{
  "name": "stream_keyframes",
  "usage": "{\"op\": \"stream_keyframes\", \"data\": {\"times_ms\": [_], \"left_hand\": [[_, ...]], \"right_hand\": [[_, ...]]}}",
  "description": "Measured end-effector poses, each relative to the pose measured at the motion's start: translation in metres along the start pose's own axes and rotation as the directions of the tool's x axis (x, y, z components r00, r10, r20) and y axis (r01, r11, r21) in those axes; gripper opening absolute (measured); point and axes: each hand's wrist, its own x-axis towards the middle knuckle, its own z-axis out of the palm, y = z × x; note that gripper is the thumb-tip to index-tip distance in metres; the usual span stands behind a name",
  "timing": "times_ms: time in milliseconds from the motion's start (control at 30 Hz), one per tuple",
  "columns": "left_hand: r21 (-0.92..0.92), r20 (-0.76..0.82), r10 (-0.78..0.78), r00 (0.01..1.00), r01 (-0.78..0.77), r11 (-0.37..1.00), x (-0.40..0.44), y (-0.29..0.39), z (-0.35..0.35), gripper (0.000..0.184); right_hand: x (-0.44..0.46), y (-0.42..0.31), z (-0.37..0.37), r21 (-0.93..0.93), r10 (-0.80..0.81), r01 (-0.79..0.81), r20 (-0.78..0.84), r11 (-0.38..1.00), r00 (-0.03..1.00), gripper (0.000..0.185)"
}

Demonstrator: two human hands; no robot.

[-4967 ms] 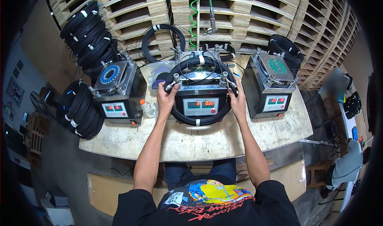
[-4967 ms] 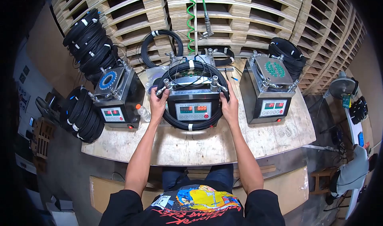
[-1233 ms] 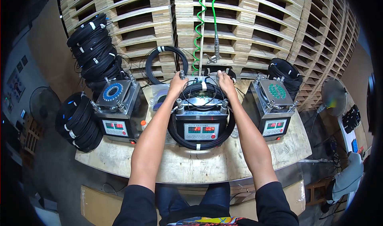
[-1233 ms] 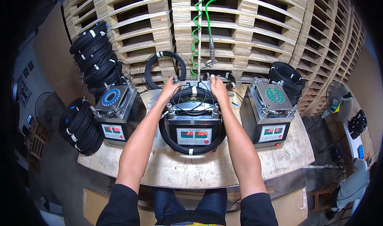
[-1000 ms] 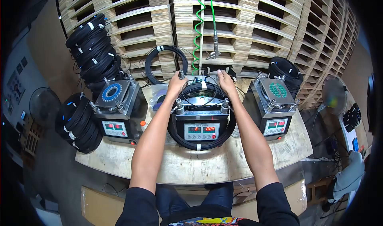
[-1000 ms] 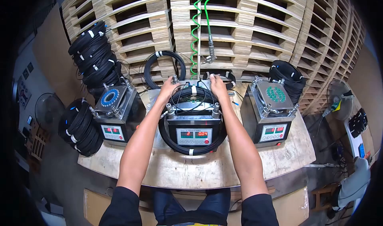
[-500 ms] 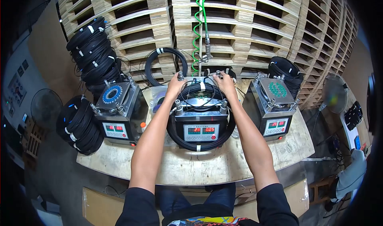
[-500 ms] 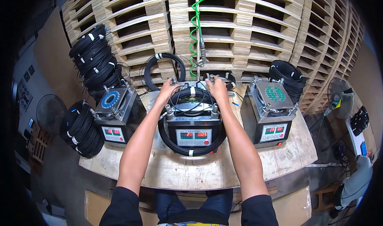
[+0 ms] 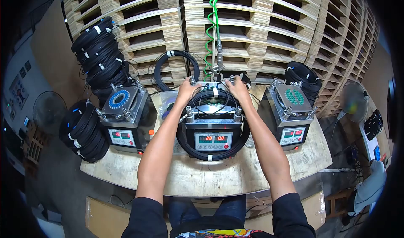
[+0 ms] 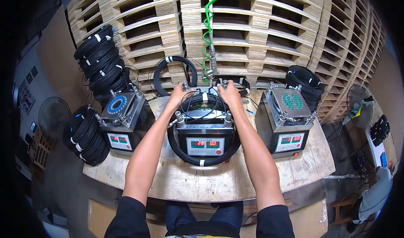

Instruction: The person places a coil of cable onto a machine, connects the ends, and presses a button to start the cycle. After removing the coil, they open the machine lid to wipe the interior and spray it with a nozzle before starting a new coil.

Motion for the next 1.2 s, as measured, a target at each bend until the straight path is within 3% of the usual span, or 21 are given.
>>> {"op": "stream_keyframes", "data": {"times_ms": [100,133,167,233,267,367,567,633,667,733,800,933,1033,1167,1200], "left_hand": [[-0.159,0.031,-0.029,0.999,0.033,0.987,-0.006,0.004,-0.002,0.074],[-0.016,-0.006,-0.024,1.0,0.024,1.0,-0.017,0.019,-0.008,0.076],[-0.016,-0.005,-0.025,1.0,0.025,1.0,-0.017,0.018,-0.008,0.076],[-0.258,0.106,-0.07,0.992,0.095,0.961,-0.009,0.006,-0.004,0.078],[-0.259,0.109,-0.068,0.992,0.094,0.961,-0.006,0.001,-0.001,0.078],[-0.172,0.028,-0.032,0.999,0.037,0.984,-0.001,-0.005,0.001,0.069],[-0.13,0.098,-0.016,0.995,0.029,0.991,-0.008,0.006,-0.007,0.084],[-0.054,0.039,0.089,0.995,-0.087,0.995,-0.01,0.007,-0.008,0.089],[-0.053,0.038,0.089,0.995,-0.087,0.995,-0.012,0.007,-0.008,0.089],[-0.102,-0.024,0.065,0.998,-0.067,0.993,-0.019,0.015,-0.008,0.066],[-0.104,-0.008,0.012,1.0,-0.013,0.994,-0.018,0.015,-0.009,0.067],[-0.052,-0.013,-0.082,0.997,0.082,0.995,-0.016,0.013,-0.007,0.068],[0.098,-0.083,-0.109,0.991,0.117,0.988,-0.024,0.023,-0.014,0.077],[0.122,-0.214,-0.006,0.977,0.033,0.992,-0.034,0.035,-0.014,0.08],[0.051,-0.216,-0.008,0.976,0.02,0.998,-0.034,0.035,-0.014,0.081]], "right_hand": [[0.0,0.002,0.0,0.007,0.017,-0.017,-0.005,1.0,1.0,0.068],[-0.001,0.002,-0.001,0.002,-0.002,0.002,-0.004,1.0,1.0,0.069],[-0.001,0.001,-0.003,-0.001,-0.023,0.023,-0.005,1.0,1.0,0.071],[-0.001,0.005,-0.002,0.02,-0.065,0.066,-0.047,0.998,0.997,0.07],[-0.002,0.005,-0.003,0.037,-0.095,0.097,-0.048,0.995,0.994,0.069],[-0.002,0.005,-0.005,0.063,-0.147,0.15,-0.057,0.987,0.988,0.069],[0.006,0.016,0.006,0.104,-0.161,0.175,-0.131,0.979,0.978,0.069],[0.002,0.013,0.006,0.113,-0.147,0.163,-0.137,0.98,0.98,0.069],[0.001,0.011,0.005,0.09,-0.119,0.132,-0.141,0.987,0.983,0.069],[-0.004,0.003,0.0,0.068,-0.091,0.102,-0.145,0.992,0.985,0.069],[-0.008,-0.003,-0.006,0.019,-0.013,0.015,-0.098,1.0,0.995,0.069],[-0.014,-0.005,-0.01,-0.015,-0.043,0.041,-0.145,0.999,0.989,0.063],[-0.013,-0.003,-0.009,0.105,-0.139,0.16,-0.182,0.982,0.973,0.056],[-0.011,-0.002,-0.007,0.232,-0.206,0.254,-0.214,0.939,0.955,0.049],[-0.011,-0.002,-0.007,0.279,-0.22,0.275,-0.213,0.92,0.952,0.049]]}}
